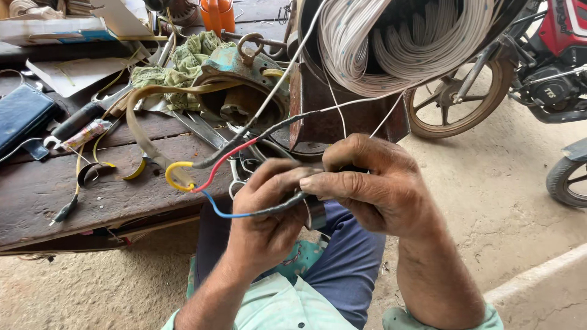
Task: The person sits at a cluttered workbench and repairs a bundle of wires. They strip insulation, twist exposed strands, and wrap connections with black and yellow electrical tape. The person uses pliers and scissors to cut and adjust the wires.
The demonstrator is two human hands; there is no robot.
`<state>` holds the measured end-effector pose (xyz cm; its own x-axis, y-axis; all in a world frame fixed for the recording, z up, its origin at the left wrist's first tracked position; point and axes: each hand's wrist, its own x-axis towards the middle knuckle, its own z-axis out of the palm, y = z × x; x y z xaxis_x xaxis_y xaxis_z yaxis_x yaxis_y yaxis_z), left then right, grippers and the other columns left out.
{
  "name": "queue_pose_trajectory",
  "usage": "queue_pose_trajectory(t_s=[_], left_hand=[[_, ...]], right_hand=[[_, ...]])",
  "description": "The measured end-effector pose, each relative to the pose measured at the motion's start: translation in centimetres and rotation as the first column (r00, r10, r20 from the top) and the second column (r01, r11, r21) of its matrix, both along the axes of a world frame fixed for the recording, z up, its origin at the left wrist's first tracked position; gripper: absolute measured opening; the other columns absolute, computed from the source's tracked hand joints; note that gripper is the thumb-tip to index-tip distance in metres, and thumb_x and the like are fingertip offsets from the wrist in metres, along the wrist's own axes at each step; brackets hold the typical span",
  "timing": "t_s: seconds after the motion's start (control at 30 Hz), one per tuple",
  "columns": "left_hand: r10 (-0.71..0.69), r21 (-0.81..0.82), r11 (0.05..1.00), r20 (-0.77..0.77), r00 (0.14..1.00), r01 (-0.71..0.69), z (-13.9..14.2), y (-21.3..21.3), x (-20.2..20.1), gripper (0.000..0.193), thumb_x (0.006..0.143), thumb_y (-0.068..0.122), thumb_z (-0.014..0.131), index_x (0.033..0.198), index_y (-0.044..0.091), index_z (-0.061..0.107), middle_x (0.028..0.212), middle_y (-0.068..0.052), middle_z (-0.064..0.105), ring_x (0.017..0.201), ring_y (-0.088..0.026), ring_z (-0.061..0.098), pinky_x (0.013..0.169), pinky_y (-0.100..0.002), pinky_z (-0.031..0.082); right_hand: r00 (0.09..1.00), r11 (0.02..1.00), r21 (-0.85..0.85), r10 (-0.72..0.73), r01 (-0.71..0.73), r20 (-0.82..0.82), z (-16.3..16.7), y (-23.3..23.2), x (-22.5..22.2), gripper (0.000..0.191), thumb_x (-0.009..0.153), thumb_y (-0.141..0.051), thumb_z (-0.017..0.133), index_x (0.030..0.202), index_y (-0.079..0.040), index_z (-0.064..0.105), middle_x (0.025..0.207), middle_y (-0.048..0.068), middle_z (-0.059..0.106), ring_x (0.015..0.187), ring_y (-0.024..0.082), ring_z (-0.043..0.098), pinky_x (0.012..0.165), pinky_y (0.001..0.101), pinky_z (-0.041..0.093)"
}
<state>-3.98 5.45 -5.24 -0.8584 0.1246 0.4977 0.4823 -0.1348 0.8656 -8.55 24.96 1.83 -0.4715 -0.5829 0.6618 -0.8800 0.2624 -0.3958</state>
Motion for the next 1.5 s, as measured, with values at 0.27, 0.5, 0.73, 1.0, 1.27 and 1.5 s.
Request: queue_pose_trajectory(t_s=[0.27,0.5,0.73,1.0,1.27,1.5], left_hand=[[-0.416,0.627,0.741,0.146,0.898,0.241,-2.6,1.5,2.4,0.027,0.102,0.014,0.067,0.119,-0.007,0.066,0.101,-0.016,0.071,0.081,-0.013,0.069,0.069,-0.026,0.056],[-0.121,0.448,0.894,0.262,0.958,-0.010,-0.8,1.5,2.2,0.038,0.109,0.025,0.063,0.127,-0.008,0.065,0.103,-0.016,0.069,0.091,-0.016,0.066,0.080,-0.029,0.054],[-0.050,0.355,0.930,-0.137,0.989,0.096,3.8,-0.4,2.3,0.052,0.111,0.011,0.056,0.155,0.011,0.029,0.161,-0.001,0.020,0.153,-0.017,0.032,0.127,-0.033,0.038],[0.153,-0.196,0.963,-0.168,0.974,-0.186,2.3,-2.9,0.0,0.040,0.100,0.004,0.065,0.139,0.014,0.067,0.137,-0.014,0.063,0.124,-0.028,0.068,0.106,-0.035,0.058],[0.172,-0.090,0.976,-0.228,0.958,-0.197,1.3,-1.9,0.1,0.044,0.085,0.001,0.071,0.128,0.005,0.062,0.127,-0.018,0.062,0.117,-0.027,0.067,0.098,-0.036,0.057],[0.042,-0.095,0.994,-0.119,0.992,-0.053,-0.4,-1.2,0.3,0.036,0.089,-0.007,0.067,0.124,0.001,0.067,0.110,-0.012,0.073,0.099,-0.019,0.075,0.083,-0.029,0.062]], right_hand=[[1.000,1.000,-0.001,0.014,-0.014,-0.018,-0.3,0.4,0.0,0.025,0.087,-0.012,0.077,0.111,-0.015,0.076,0.093,0.002,0.064,0.080,0.013,0.064,0.061,0.0270,0.052],[0.994,0.997,-0.025,-0.075,0.073,-0.081,1.0,-1.3,0.6,0.028,0.086,-0.023,0.082,0.106,-0.005,0.072,0.093,0.006,0.068,0.081,0.018,0.069,0.066,0.0312,0.055],[0.966,0.969,0.080,-0.221,0.233,-0.138,1.3,-2.6,1.4,0.023,0.087,-0.027,0.080,0.087,-0.006,0.071,0.078,0.004,0.064,0.067,0.016,0.065,0.058,0.0332,0.052],[0.984,0.985,0.030,-0.171,0.172,-0.042,2.0,-3.2,1.3,0.028,0.090,-0.032,0.076,0.093,-0.005,0.069,0.086,0.001,0.068,0.072,0.012,0.067,0.058,0.0280,0.055],[0.997,1.000,0.023,-0.005,0.003,0.075,1.7,-0.8,1.5,0.019,0.092,-0.020,0.077,0.110,-0.014,0.076,0.093,0.002,0.065,0.081,0.014,0.063,0.067,0.0301,0.051],[0.995,0.996,0.016,-0.086,0.085,0.056,0.8,-0.7,1.8,0.021,0.090,-0.018,0.079,0.111,-0.015,0.077,0.092,0.001,0.064,0.082,0.015,0.062,0.069,0.0296,0.050]])
